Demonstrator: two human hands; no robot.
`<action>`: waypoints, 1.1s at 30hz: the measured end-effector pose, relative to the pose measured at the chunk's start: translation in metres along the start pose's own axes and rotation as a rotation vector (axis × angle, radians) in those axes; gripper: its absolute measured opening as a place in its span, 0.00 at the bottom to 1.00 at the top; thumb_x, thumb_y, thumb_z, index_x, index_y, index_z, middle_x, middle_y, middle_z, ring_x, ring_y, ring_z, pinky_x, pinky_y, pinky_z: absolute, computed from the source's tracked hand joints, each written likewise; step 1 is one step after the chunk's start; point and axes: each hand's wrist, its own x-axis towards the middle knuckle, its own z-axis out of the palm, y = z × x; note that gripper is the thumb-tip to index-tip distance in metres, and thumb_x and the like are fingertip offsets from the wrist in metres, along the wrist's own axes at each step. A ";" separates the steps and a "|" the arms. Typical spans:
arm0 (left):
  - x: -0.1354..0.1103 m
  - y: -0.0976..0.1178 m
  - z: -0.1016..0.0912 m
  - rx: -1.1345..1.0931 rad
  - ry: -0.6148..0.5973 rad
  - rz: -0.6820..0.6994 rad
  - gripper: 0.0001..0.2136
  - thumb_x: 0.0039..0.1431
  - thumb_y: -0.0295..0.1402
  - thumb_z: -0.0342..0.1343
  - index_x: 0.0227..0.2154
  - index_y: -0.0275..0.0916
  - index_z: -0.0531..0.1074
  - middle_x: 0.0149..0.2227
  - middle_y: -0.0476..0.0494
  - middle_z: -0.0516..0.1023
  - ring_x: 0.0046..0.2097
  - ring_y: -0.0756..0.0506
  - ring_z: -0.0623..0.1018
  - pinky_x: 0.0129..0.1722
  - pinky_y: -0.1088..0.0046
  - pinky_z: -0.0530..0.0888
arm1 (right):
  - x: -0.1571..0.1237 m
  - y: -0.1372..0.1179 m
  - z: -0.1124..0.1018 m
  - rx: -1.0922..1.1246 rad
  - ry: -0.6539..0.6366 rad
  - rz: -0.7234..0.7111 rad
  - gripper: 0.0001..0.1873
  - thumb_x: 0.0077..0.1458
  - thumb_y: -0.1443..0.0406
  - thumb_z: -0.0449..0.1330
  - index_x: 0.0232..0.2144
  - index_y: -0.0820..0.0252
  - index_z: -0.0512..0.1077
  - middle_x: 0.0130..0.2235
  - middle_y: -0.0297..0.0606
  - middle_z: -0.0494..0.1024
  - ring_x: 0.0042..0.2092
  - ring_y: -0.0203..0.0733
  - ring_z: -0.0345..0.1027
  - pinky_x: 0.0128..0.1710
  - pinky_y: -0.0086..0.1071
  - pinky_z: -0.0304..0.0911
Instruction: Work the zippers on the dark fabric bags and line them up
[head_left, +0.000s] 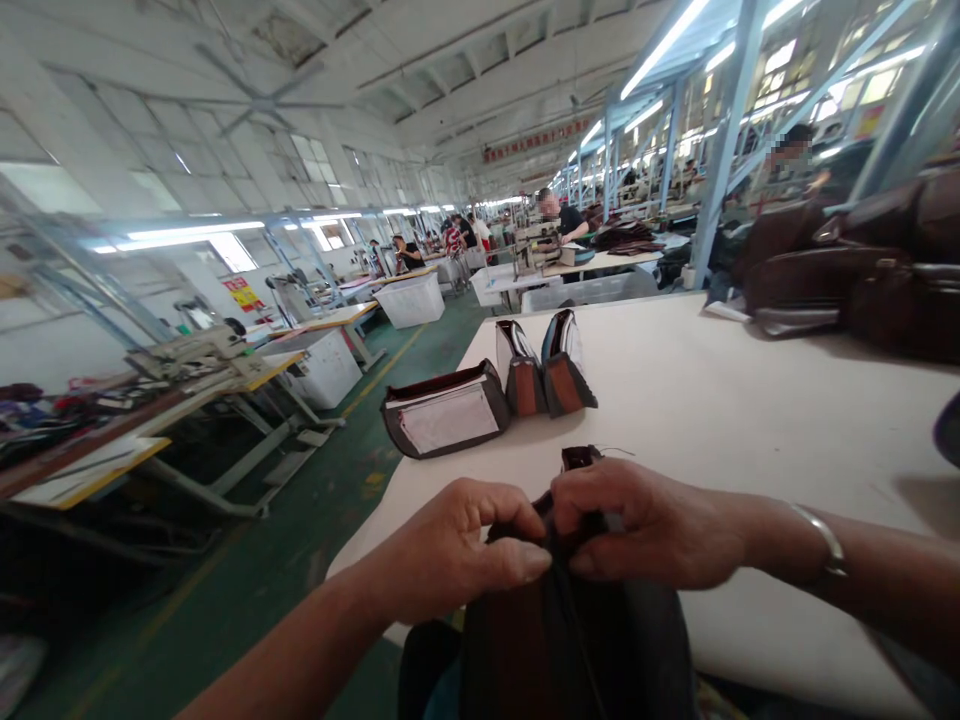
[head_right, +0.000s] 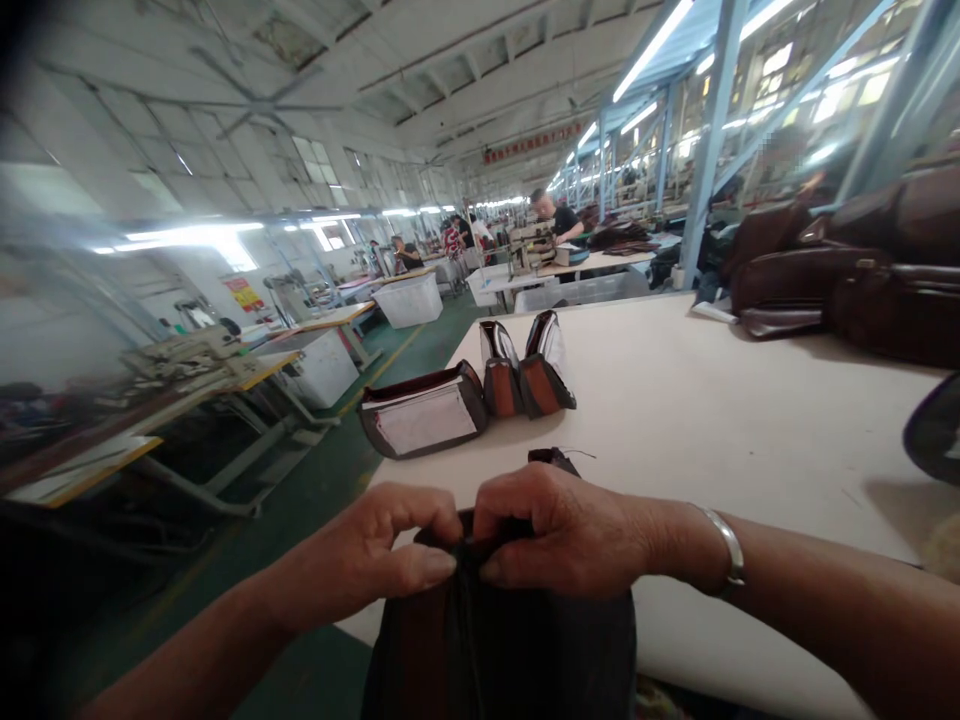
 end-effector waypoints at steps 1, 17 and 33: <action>0.000 -0.001 0.001 -0.009 0.006 0.002 0.08 0.57 0.36 0.60 0.31 0.35 0.77 0.28 0.53 0.69 0.33 0.50 0.67 0.35 0.74 0.63 | 0.000 0.000 -0.001 0.028 -0.007 0.013 0.05 0.56 0.66 0.64 0.34 0.62 0.72 0.30 0.30 0.68 0.31 0.34 0.58 0.32 0.28 0.54; 0.006 -0.005 -0.001 -0.044 0.004 0.027 0.11 0.56 0.39 0.62 0.30 0.35 0.76 0.29 0.52 0.69 0.33 0.50 0.67 0.35 0.74 0.63 | -0.007 0.004 0.012 -0.394 0.279 -0.284 0.07 0.59 0.71 0.58 0.42 0.64 0.70 0.38 0.41 0.75 0.37 0.40 0.67 0.37 0.32 0.63; 0.016 0.013 0.014 0.003 0.128 -0.114 0.02 0.47 0.28 0.59 0.23 0.36 0.72 0.23 0.55 0.64 0.28 0.52 0.63 0.28 0.76 0.59 | -0.004 -0.001 0.023 -0.515 0.298 -0.185 0.11 0.53 0.76 0.52 0.36 0.66 0.72 0.34 0.42 0.75 0.34 0.42 0.67 0.34 0.34 0.63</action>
